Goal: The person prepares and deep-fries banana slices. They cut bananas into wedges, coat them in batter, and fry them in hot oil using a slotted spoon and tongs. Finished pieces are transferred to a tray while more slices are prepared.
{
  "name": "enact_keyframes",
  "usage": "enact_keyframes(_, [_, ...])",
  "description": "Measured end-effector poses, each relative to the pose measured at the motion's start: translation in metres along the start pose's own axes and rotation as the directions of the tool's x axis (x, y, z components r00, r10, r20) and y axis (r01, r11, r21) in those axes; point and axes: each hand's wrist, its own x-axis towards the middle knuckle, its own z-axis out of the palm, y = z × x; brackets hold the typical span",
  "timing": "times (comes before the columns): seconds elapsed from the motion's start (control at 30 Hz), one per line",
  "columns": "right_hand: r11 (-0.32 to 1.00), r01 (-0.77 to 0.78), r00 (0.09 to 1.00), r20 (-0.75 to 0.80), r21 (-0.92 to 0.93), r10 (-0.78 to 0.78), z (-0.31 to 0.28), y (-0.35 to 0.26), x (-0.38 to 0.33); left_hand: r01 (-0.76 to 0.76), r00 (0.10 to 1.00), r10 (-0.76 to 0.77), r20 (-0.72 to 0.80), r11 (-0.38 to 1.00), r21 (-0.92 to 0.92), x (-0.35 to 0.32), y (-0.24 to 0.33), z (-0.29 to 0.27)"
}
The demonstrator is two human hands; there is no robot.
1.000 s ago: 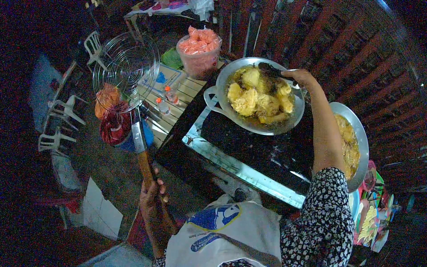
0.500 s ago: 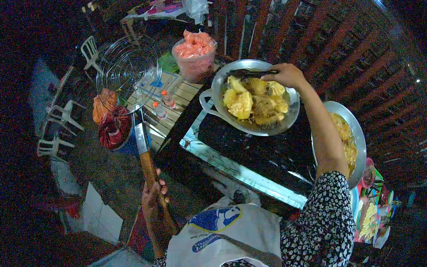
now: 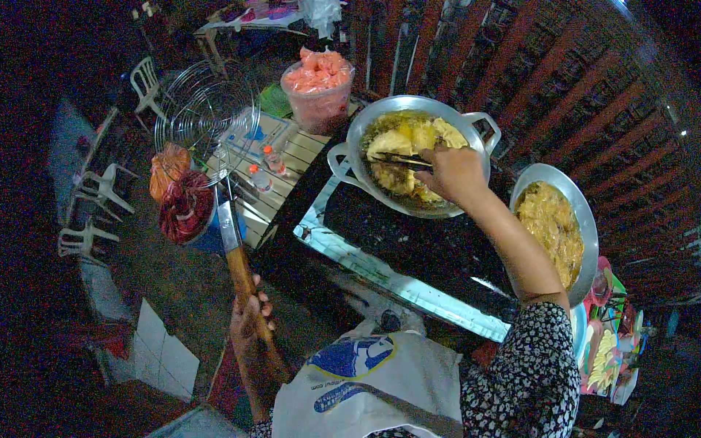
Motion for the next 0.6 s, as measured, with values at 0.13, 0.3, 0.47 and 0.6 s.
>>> enact_keyframes(0.13, [1.000, -0.013, 0.995, -0.102, -0.016, 0.012, 0.024, -0.002, 0.003, -0.016, 0.999, 0.016, 0.032, 1.000, -0.008, 0.002, -0.001, -0.003])
enact_keyframes(0.3, [0.972, -0.216, 0.975, -0.034, 0.090, 0.220, 0.016, 0.018, 0.020, 0.013, 1.000, -0.014, 0.020, 0.999, 0.051, 0.002, 0.001, -0.006])
enact_keyframes(0.47, [0.893, -0.408, 0.911, 0.144, 0.189, 0.386, 0.027, 0.063, 0.042, 0.025, 0.999, -0.021, -0.035, 0.995, 0.102, -0.001, 0.005, 0.006])
enact_keyframes(0.6, [0.895, -0.380, 0.917, 0.224, 0.236, 0.330, 0.035, 0.052, 0.050, 0.032, 0.999, -0.028, -0.041, 0.996, 0.086, 0.001, 0.004, 0.001])
